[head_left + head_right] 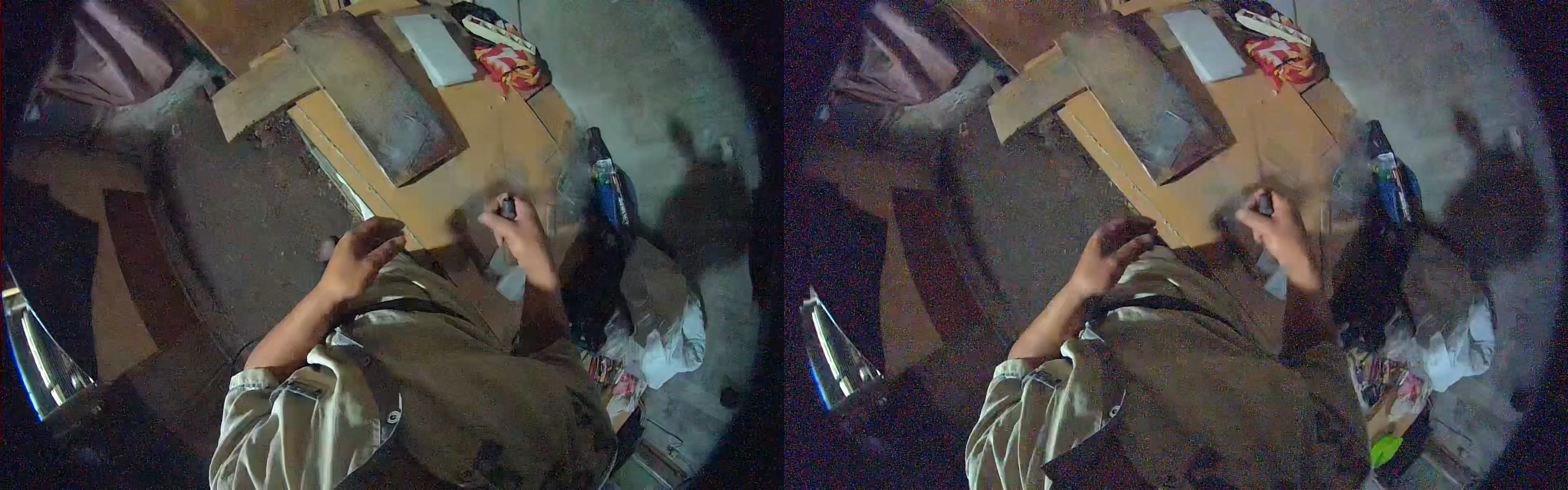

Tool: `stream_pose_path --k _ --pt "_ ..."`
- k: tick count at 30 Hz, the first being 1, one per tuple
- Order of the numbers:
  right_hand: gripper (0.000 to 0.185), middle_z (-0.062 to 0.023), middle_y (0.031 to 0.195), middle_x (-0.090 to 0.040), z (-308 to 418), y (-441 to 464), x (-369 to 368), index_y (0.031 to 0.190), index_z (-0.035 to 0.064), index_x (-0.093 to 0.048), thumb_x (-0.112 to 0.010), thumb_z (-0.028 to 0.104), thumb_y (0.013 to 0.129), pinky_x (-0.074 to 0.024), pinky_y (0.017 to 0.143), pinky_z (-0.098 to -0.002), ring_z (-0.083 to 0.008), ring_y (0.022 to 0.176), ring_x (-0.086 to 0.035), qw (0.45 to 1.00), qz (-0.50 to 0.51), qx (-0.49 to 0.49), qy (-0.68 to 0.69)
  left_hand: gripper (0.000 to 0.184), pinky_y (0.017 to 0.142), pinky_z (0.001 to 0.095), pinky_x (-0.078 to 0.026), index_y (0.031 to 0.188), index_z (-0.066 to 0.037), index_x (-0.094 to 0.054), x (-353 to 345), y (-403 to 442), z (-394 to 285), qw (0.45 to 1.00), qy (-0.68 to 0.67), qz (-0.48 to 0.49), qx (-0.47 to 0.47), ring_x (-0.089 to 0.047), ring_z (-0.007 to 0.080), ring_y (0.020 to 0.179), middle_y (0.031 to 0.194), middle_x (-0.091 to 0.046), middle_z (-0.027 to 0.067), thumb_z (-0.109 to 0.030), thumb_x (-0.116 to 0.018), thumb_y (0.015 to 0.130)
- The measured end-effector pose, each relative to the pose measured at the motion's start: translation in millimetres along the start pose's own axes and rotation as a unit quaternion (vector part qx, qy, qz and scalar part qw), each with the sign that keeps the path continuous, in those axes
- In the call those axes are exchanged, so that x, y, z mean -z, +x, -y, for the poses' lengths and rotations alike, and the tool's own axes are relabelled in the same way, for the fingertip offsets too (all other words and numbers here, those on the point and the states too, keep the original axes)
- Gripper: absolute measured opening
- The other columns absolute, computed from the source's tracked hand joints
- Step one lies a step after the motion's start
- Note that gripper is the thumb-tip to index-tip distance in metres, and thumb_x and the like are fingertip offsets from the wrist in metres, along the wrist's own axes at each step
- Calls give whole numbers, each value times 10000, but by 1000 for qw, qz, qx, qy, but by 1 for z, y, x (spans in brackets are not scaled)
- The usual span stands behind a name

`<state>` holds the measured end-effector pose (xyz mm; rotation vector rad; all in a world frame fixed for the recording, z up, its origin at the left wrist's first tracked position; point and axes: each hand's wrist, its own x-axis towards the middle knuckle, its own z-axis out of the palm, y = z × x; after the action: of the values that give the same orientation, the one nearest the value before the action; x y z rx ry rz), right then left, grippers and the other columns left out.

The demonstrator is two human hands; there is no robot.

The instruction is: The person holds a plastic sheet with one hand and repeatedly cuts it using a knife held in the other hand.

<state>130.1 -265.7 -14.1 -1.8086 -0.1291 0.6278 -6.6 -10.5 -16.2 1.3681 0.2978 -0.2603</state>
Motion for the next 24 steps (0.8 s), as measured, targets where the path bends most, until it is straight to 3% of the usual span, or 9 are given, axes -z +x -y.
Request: stream_pose_path --k 5,7,9,11,13,16,19,21,24 --pt "175 -6 700 -537 37 -18 -26 845 63 -538 -680 128 767 -416 512 -253 -83 570 -510 997 47 10 -57 375 871 296 -441 1154 7 -537 -12 11 -17 999 7 4 -33 -563 156 983 1076 -599 89 -192 -644 856" --pt "185 -32 715 -544 42 -21 -31 870 36 -545 -673 116 763 -436 578 -288 -119 628 -526 971 75 122 -190 381 867 287 -438 1145 6 -539 -17 11 -24 998 32 8 -45 -557 148 981 1081 -592 92 -190 -662 842" --pt "197 -50 702 -535 34 -20 -37 889 21 -550 -664 126 767 -435 622 -304 -144 646 -508 969 88 146 -176 321 826 291 -456 1079 9 -568 -17 17 -14 990 101 -13 -102 -577 155 926 997 -617 83 -165 -674 832" --pt "207 -25 745 -558 49 -25 -46 882 -9 -555 -682 106 766 -434 640 -282 -92 703 -501 966 101 90 -223 231 705 290 -481 1009 33 -580 -16 20 -10 979 144 22 -140 -602 168 811 915 -643 109 -121 -644 850" --pt "197 -38 824 -590 38 -22 -46 903 -1 -576 -682 95 768 -441 692 -276 -89 744 -514 971 126 69 -192 197 700 280 -481 994 27 -588 -15 19 -3 990 69 14 -118 -602 149 797 899 -647 97 -101 -636 852" --pt "260 -45 891 -617 41 -23 -53 1001 8 -583 -680 95 776 -437 709 -254 -94 734 -525 970 73 142 -181 164 689 260 -480 985 18 -599 -14 16 -8 994 -60 -26 -86 -599 117 778 858 -649 73 -78 -626 856" --pt "385 -75 929 -634 41 -20 -57 1064 -1 -544 -709 183 769 -466 609 -279 -129 717 -573 978 -46 186 -81 209 676 249 -480 1049 13 -585 -10 14 -15 977 -177 -55 -105 -599 109 760 815 -645 53 -58 -618 855" --pt "460 -66 981 -618 50 -23 -55 1111 -16 -518 -722 188 753 -457 573 -249 -112 730 -570 994 40 48 89 282 668 247 -479 1119 13 -553 -7 9 -22 967 -200 -100 -120 -603 115 762 808 -649 53 -39 -616 850" --pt "410 -40 836 -598 51 -27 -67 1042 -17 -546 -730 195 743 -419 516 -229 -93 647 -541 985 39 39 166 341 659 242 -477 1169 -3 -531 -5 3 -24 964 -211 -91 -132 -608 110 752 813 -651 46 -35 -624 842"
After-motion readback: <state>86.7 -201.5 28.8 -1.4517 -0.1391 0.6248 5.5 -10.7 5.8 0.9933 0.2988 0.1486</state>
